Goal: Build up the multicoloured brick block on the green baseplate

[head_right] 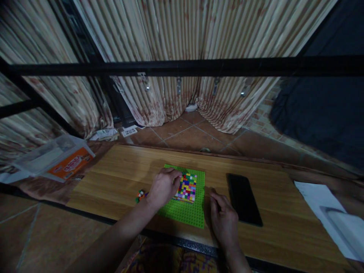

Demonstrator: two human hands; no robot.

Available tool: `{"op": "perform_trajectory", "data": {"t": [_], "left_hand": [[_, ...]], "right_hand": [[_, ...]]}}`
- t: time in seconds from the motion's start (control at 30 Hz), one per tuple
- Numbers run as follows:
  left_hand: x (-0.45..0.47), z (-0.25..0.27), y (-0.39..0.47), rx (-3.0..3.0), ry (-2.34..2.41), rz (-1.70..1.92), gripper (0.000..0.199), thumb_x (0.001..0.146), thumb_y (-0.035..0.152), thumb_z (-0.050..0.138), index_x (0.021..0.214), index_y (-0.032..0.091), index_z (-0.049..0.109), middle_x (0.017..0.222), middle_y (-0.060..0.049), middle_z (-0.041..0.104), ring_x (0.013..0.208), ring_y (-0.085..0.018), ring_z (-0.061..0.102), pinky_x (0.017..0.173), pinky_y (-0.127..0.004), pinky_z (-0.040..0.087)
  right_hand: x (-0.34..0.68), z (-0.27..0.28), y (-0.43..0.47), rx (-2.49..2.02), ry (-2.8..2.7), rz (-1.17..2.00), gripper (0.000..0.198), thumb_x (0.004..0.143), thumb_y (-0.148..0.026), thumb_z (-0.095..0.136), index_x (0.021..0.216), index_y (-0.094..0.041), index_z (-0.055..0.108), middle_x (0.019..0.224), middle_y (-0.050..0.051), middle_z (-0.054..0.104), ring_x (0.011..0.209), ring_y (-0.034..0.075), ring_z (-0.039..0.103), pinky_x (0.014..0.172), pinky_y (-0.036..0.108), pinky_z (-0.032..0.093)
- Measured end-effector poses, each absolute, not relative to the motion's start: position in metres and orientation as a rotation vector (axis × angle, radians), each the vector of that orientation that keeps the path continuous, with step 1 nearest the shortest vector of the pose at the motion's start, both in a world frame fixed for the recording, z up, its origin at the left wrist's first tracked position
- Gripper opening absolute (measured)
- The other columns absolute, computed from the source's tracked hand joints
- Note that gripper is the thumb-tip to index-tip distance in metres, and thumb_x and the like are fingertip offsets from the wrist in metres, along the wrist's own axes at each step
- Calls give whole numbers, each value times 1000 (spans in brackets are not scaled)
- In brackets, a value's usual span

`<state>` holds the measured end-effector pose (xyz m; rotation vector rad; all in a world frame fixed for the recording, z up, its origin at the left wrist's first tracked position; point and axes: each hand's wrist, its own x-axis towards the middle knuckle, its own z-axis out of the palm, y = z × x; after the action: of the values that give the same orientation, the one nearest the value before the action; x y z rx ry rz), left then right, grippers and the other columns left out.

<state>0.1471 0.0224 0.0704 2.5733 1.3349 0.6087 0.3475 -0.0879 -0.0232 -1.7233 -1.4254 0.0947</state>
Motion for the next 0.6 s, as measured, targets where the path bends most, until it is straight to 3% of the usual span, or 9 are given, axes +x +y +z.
{"op": "perform_trajectory", "data": {"t": [0.37,0.6], "left_hand": [[156,74,26,2612,1415,552,15,90,18,55,83,20,68,80,-5,72,81,-22,65,85,-36,45],[150,65,22,2530,1425,661,15,91,16,54,92,21,69,83,-4,73,83,-22,65,85,-35,46]], "right_hand": [[348,-24,-88,-1725,-1412,128,31,95,-40,47,100,-19,69,100,9,72,90,21,69,81,32,54],[347,-22,-88,-1733,-1396,165,32,95,-41,47,101,-20,70,102,9,72,92,21,69,82,33,54]]}}
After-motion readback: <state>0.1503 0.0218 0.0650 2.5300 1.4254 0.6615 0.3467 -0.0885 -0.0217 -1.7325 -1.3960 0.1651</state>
